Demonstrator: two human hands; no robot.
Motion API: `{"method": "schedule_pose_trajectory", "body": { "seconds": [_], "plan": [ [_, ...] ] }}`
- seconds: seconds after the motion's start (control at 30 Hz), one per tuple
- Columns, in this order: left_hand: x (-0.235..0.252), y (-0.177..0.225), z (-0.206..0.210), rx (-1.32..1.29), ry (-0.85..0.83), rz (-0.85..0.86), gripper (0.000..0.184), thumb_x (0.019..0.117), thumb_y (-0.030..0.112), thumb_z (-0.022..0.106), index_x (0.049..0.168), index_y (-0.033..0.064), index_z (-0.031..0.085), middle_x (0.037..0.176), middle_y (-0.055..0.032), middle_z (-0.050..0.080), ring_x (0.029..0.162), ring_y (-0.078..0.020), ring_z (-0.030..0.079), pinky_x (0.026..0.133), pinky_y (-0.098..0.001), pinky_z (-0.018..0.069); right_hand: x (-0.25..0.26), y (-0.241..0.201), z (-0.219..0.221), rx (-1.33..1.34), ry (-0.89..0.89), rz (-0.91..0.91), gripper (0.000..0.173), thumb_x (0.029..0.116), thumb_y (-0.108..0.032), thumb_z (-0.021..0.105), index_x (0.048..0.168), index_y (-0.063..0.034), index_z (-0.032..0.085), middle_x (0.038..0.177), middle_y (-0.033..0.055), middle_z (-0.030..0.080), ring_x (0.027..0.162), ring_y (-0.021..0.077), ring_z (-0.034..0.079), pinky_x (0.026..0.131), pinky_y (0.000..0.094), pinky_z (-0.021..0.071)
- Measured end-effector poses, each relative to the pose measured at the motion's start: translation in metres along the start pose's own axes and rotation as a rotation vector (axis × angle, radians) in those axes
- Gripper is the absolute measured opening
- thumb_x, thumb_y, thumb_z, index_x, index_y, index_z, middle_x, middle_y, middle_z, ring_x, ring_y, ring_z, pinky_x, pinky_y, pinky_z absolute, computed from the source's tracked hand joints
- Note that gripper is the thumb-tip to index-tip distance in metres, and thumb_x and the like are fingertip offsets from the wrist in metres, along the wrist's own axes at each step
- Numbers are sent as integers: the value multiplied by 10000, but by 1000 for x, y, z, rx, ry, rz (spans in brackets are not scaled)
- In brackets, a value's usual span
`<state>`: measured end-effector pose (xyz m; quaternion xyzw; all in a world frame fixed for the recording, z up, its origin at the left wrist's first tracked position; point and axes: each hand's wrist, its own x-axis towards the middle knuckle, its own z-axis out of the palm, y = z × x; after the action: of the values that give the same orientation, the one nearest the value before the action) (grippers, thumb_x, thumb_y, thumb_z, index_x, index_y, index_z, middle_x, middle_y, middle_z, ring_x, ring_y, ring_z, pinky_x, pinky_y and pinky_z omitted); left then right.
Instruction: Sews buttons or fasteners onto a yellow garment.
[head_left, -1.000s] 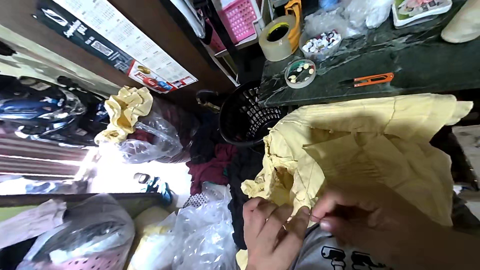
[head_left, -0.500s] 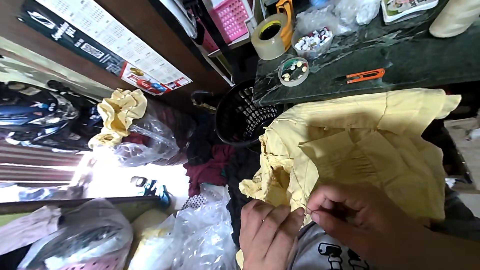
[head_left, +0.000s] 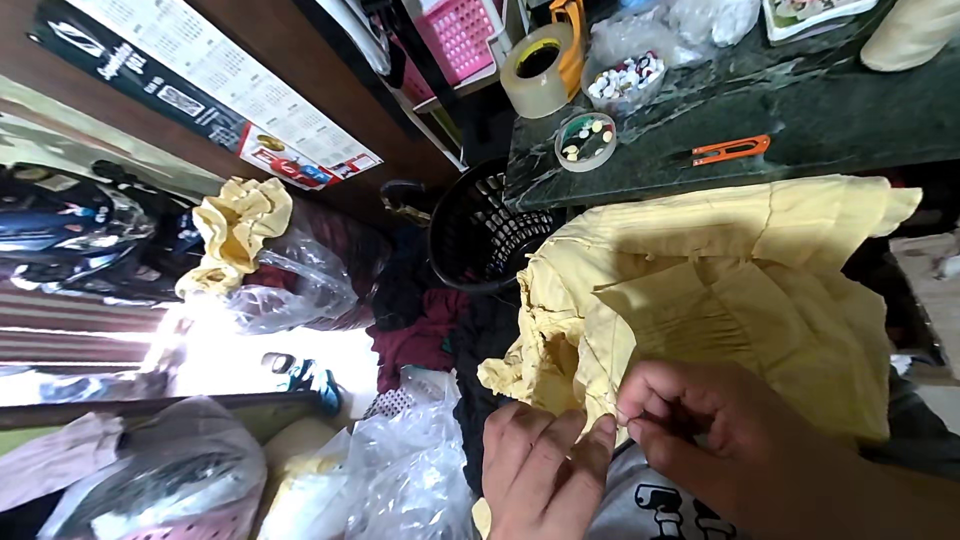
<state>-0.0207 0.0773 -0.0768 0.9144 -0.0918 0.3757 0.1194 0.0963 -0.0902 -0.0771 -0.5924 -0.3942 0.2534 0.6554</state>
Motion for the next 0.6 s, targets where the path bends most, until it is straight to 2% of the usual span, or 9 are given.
{"method": "schedule_pose_trajectory", "body": {
  "seconds": [0.27, 0.47, 0.53, 0.6],
  "plan": [
    [0, 0, 3, 13, -4, -6, 63, 979, 181, 655, 920, 167, 639, 938, 2, 609, 874, -133, 550, 907, -282, 414, 0, 2, -3, -13, 7, -1, 62, 938, -139, 583, 934, -99, 629, 652, -81, 491, 528, -90, 439, 470, 64, 371],
    [0, -2, 2, -6, -1, -6, 66, 981, 185, 652, 918, 173, 639, 937, 8, 609, 884, -133, 552, 912, -283, 413, 2, 7, -3, -118, 48, -55, 140, 993, -205, 574, 936, -96, 641, 682, -68, 528, 559, -86, 463, 502, 58, 390],
    [-2, -4, 3, -56, 32, -51, 72, 985, 212, 650, 918, 186, 653, 971, 26, 624, 930, -114, 569, 965, -301, 409, 2, 11, -2, -156, 63, -95, 183, 1017, -239, 561, 937, -93, 637, 694, -58, 535, 568, -82, 466, 513, 57, 393],
    [-3, -6, 5, -76, 61, -91, 58, 981, 229, 661, 934, 194, 660, 1070, 46, 661, 999, -91, 590, 995, -310, 407, 3, 13, -1, -181, 80, -120, 197, 1024, -244, 552, 939, -89, 637, 704, -52, 540, 583, -80, 469, 526, 54, 393]
  ]
}}
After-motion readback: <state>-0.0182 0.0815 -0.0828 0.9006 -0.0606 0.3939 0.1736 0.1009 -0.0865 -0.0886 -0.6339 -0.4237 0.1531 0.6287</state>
